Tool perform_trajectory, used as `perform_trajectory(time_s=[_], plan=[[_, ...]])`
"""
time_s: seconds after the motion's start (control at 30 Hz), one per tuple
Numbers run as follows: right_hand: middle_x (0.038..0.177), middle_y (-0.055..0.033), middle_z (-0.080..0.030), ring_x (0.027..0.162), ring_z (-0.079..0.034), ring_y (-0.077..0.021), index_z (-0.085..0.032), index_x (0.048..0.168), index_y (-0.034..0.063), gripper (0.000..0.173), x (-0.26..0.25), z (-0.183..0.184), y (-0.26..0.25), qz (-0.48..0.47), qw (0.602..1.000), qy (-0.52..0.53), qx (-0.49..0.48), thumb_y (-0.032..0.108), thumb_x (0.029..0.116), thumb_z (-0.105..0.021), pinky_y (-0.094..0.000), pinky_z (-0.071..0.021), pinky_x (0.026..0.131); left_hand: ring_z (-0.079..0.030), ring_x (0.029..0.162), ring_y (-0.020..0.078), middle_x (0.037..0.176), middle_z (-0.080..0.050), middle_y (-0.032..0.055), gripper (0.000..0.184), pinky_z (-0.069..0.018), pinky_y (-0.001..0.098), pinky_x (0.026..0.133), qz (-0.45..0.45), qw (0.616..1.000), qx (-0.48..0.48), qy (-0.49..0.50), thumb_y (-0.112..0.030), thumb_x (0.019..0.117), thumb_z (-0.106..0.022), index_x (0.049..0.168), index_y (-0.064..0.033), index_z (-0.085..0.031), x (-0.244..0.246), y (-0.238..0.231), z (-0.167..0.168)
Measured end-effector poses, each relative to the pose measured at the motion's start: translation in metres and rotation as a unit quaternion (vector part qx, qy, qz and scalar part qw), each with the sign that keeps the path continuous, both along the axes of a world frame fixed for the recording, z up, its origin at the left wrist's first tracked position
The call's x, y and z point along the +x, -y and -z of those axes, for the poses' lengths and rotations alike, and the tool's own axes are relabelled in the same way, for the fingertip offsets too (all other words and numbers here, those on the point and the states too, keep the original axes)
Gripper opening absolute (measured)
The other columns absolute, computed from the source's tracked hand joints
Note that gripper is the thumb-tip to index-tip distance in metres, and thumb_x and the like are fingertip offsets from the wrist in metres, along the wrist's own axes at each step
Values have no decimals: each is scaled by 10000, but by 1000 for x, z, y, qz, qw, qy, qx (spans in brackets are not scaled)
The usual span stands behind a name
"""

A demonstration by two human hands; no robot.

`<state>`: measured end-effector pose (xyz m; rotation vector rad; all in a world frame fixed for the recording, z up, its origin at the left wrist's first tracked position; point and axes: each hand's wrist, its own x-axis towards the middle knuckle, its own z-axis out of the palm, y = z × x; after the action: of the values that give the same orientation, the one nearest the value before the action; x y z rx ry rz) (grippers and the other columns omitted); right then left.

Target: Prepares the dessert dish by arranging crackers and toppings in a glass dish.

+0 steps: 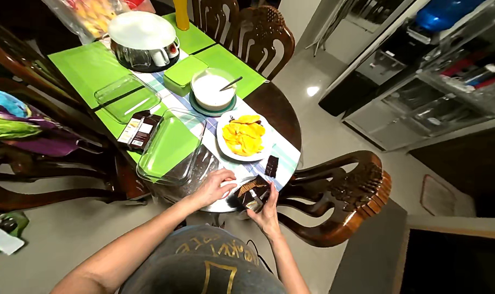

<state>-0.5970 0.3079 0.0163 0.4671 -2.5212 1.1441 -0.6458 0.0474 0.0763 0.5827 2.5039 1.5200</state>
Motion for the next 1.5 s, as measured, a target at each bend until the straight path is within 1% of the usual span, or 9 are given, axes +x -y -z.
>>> perform_trajectory(time_s=[0.37,0.47,0.57,0.73,0.87,0.97,1.03,1.13,1.5], plan=[[1524,-299,-368,1453,-365,-366,-161,1577,64,1241,-18,-26,55,-78,994,-75,-19,610,701,-850,-620,-206,1208,-689,848,198,945,-699,145,172,-573,338,799,-87,993,7,-74,-3,955,-524,1053,20,-664,3,6,-67],[1517,-118,-430,1484,-348,-283,-426,1453,278,836,-25,-45,65,-112,986,-120,-4,674,793,-751,-596,-234,1223,-700,886,270,934,-698,159,168,-576,414,814,-70,989,-57,-116,-2,970,-507,1015,9,-669,9,16,-73],[1382,-209,-563,1421,-418,-388,-694,1210,196,499,-32,-61,73,-167,978,-118,40,574,884,-716,-562,-346,1176,-703,967,318,1015,-703,170,186,-572,483,839,-44,987,-117,-103,11,967,-512,1003,0,-694,14,29,-77],[1274,-197,-633,1355,-499,-374,-721,925,150,64,-36,-69,95,-222,968,-112,36,211,931,-702,-505,-412,1144,-698,1080,315,1211,-701,158,280,-570,487,902,-47,981,-159,-104,49,957,-495,1055,-14,-750,21,54,-78],[1404,-110,-537,1425,-426,-241,-715,973,182,141,-26,-72,109,-212,967,-21,-142,298,907,-762,-407,-405,1172,-711,1030,299,1159,-714,152,259,-589,455,870,-55,972,-155,-168,71,933,-516,995,-7,-756,23,69,-73],[1369,-65,-564,1213,-606,-148,-494,1346,12,420,-15,-78,121,-39,869,223,-440,198,983,-594,-342,-571,935,-713,1014,263,1129,-721,132,234,-596,412,867,-39,968,-127,-215,63,929,-550,975,-24,-762,28,79,-77],[1296,-101,-557,1029,-664,-260,-337,1474,136,555,-15,-83,130,43,736,393,-549,490,1056,-425,-491,-597,745,-715,1006,239,1104,-726,126,225,-598,372,868,-37,960,-92,-262,63,928,-563,966,-30,-765,33,81,-83],[1335,-195,-614,1148,-632,-447,-451,1459,203,957,-12,-83,150,0,541,509,-670,903,810,-390,-717,-527,842,-709,1034,217,1109,-727,136,217,-586,326,908,-35,950,-34,-309,62,945,-570,987,-20,-767,40,82,-92],[914,-29,-736,841,-731,-164,-661,1041,192,445,-5,-101,230,48,556,323,-764,586,989,-462,-421,-629,719,-620,1192,276,1255,-656,153,240,-548,377,985,-41,969,-32,-240,-262,910,-763,907,-26,-721,64,131,-87]])
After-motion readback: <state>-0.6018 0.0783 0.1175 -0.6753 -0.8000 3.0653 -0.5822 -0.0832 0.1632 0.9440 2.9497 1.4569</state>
